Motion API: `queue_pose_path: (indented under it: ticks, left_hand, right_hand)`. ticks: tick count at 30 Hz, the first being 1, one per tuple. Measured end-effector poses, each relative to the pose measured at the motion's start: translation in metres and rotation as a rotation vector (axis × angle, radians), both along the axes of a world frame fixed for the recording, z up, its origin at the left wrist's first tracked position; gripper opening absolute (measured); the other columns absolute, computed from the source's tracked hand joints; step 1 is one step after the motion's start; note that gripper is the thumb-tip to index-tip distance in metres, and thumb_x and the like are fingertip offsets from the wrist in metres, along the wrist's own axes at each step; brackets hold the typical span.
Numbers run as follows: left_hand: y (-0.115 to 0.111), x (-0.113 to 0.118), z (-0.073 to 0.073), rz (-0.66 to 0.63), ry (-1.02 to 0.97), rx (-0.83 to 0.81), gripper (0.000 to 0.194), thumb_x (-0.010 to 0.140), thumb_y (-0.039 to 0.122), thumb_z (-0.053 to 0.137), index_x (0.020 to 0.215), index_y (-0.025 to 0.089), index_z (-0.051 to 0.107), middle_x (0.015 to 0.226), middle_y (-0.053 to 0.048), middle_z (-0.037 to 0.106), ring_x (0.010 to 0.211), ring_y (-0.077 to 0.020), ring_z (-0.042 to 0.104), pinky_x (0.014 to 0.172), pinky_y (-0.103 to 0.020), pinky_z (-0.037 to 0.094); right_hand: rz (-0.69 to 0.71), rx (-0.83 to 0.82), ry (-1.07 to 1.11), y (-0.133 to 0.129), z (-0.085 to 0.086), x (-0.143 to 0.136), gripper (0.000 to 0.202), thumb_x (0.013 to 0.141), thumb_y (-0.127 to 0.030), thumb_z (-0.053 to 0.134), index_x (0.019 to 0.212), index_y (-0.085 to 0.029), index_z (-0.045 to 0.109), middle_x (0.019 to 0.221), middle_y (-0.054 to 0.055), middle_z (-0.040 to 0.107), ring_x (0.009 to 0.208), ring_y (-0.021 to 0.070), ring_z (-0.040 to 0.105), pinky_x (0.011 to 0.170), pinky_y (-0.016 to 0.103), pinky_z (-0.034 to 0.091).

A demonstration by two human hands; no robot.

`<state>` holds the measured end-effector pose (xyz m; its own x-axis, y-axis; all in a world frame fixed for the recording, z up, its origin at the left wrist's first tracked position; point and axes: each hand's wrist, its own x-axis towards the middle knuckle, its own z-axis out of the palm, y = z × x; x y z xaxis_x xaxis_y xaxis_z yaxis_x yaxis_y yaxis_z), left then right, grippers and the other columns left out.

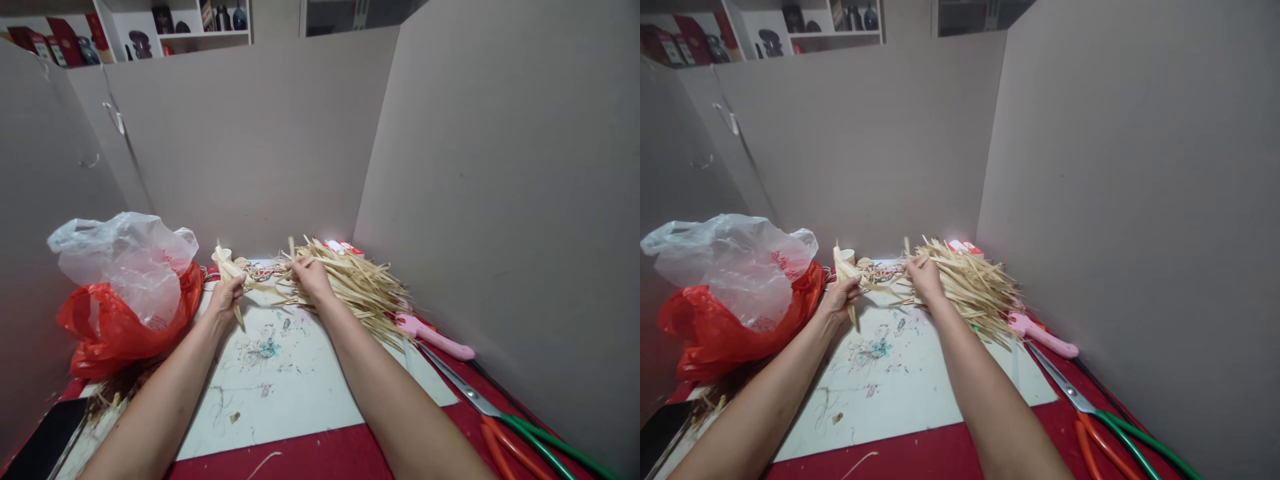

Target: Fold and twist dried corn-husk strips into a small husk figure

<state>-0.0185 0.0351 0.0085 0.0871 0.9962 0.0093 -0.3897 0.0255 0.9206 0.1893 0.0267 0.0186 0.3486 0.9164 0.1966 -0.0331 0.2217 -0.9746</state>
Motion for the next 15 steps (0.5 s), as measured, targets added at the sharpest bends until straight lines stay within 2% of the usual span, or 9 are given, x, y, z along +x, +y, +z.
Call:
queue_pose_path:
  ticks: [2,5,7,9,11,12,13,15]
  left_hand:
    - [0.008,-0.006,-0.004,0.050,-0.035,-0.024,0.046,0.051,0.023,0.083,0.074,0.017,0.044,0.049,0.012,0.036,0.037,0.0010,0.022,0.038,-0.014,0.012]
    - [0.012,-0.009,-0.009,0.051,-0.026,-0.047,0.045,0.052,0.024,0.084,0.073,0.016,0.045,0.049,0.011,0.040,0.037,0.0012,0.024,0.037,-0.014,0.013]
    - [0.011,-0.008,-0.011,0.037,-0.009,-0.052,0.045,0.053,0.025,0.084,0.073,0.017,0.044,0.048,0.011,0.038,0.037,0.0007,0.024,0.037,-0.014,0.014]
    - [0.009,-0.005,-0.012,0.019,0.013,-0.051,0.046,0.053,0.026,0.085,0.072,0.017,0.043,0.047,0.011,0.037,0.037,0.0003,0.025,0.037,-0.014,0.014]
    - [0.006,-0.003,-0.011,-0.006,0.039,-0.053,0.048,0.053,0.027,0.086,0.071,0.018,0.043,0.047,0.011,0.036,0.037,0.0001,0.024,0.037,-0.014,0.014]
    - [0.004,-0.002,-0.010,-0.022,0.055,-0.054,0.048,0.053,0.028,0.086,0.071,0.018,0.043,0.047,0.011,0.036,0.037,0.0001,0.024,0.037,-0.015,0.013]
    - [0.003,-0.001,-0.009,-0.039,0.071,-0.054,0.048,0.053,0.029,0.086,0.071,0.018,0.043,0.047,0.012,0.035,0.037,0.0000,0.023,0.037,-0.015,0.013]
    - [0.001,0.000,-0.007,-0.073,0.104,-0.054,0.047,0.054,0.030,0.086,0.073,0.018,0.044,0.047,0.012,0.034,0.037,-0.0002,0.023,0.037,-0.015,0.013]
  right_hand:
    - [0.006,0.047,0.238,-0.007,0.021,0.007,0.018,0.070,-0.023,0.065,0.070,-0.021,0.047,0.068,0.000,0.066,0.059,0.0131,0.059,0.050,0.022,0.045]
    - [-0.088,0.228,0.417,-0.024,0.058,0.022,0.020,0.074,-0.026,0.063,0.076,-0.023,0.044,0.060,-0.004,0.060,0.052,0.0123,0.058,0.053,0.025,0.049]
    - [-0.231,0.396,0.392,-0.039,0.079,0.037,0.017,0.077,-0.027,0.060,0.080,-0.025,0.043,0.055,-0.009,0.052,0.046,0.0110,0.053,0.053,0.027,0.050]
    - [-0.416,0.532,0.221,-0.053,0.090,0.057,0.015,0.080,-0.032,0.058,0.084,-0.028,0.044,0.059,-0.010,0.052,0.050,0.0129,0.055,0.056,0.030,0.051]
    - [-0.598,0.590,-0.055,-0.061,0.087,0.081,0.012,0.084,-0.040,0.054,0.090,-0.033,0.047,0.073,-0.006,0.059,0.071,0.0181,0.064,0.066,0.036,0.052]
    - [-0.654,0.566,-0.197,-0.062,0.081,0.093,0.011,0.086,-0.043,0.050,0.093,-0.035,0.049,0.082,-0.004,0.062,0.086,0.0219,0.065,0.073,0.040,0.051]
    - [-0.670,0.501,-0.326,-0.061,0.073,0.105,0.013,0.087,-0.045,0.046,0.096,-0.036,0.050,0.091,-0.002,0.063,0.100,0.0263,0.063,0.079,0.045,0.050]
    - [-0.565,0.253,-0.536,-0.052,0.054,0.122,0.021,0.084,-0.044,0.044,0.100,-0.035,0.053,0.104,0.004,0.064,0.118,0.0358,0.054,0.086,0.054,0.045]
